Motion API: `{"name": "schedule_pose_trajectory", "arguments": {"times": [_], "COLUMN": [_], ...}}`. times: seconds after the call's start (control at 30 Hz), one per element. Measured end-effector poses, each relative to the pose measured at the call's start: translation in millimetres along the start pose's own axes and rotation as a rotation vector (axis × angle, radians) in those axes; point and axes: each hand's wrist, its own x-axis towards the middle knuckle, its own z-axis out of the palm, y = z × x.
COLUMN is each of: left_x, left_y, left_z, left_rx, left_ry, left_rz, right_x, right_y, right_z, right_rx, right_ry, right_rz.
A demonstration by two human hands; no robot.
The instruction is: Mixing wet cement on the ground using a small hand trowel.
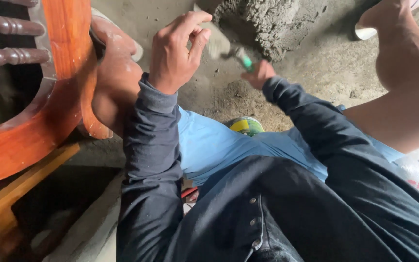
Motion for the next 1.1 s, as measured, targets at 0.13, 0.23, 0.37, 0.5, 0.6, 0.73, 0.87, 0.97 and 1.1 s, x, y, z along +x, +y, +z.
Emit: {"name": "schedule_pose_trajectory", "arguments": {"times": [0.13,0.23,0.37,0.5,0.6,0.73,0.87,0.97,1.1], "left_x": [-6,-10,-12,-12,-11,-12,-13,-15,-16], "left_y": [-1,-3,-5,-6,-6,-4,-2,2,2], "left_z": [-4,-5,-5,-3,-3,-3,-7,-11,-14], "left_rx": [0.002,0.003,0.024,0.039,0.053,0.027,0.043,0.023,0.022], "left_ry": [-0.001,-0.008,-0.029,-0.039,-0.052,-0.038,-0.038,-0.011,-0.013], "left_rz": [-0.04,-0.047,-0.063,-0.063,-0.074,-0.081,-0.072,-0.083,-0.061], "right_x": [0,2,51,55,43,5,-25,-50,-24], "right_y": [61,81,94,20,1,-38,-62,-74,-37], "right_z": [75,94,95,15,-10,-34,-57,-75,-82], "right_rx": [-0.354,-0.456,-0.51,-0.298,-0.082,0.458,0.845,1.012,1.266], "right_ry": [-0.122,-0.162,0.009,0.102,0.191,0.101,-0.076,-0.184,-0.238], "right_rz": [0.021,-0.023,-0.06,0.25,0.233,0.318,0.337,0.311,0.335]}}
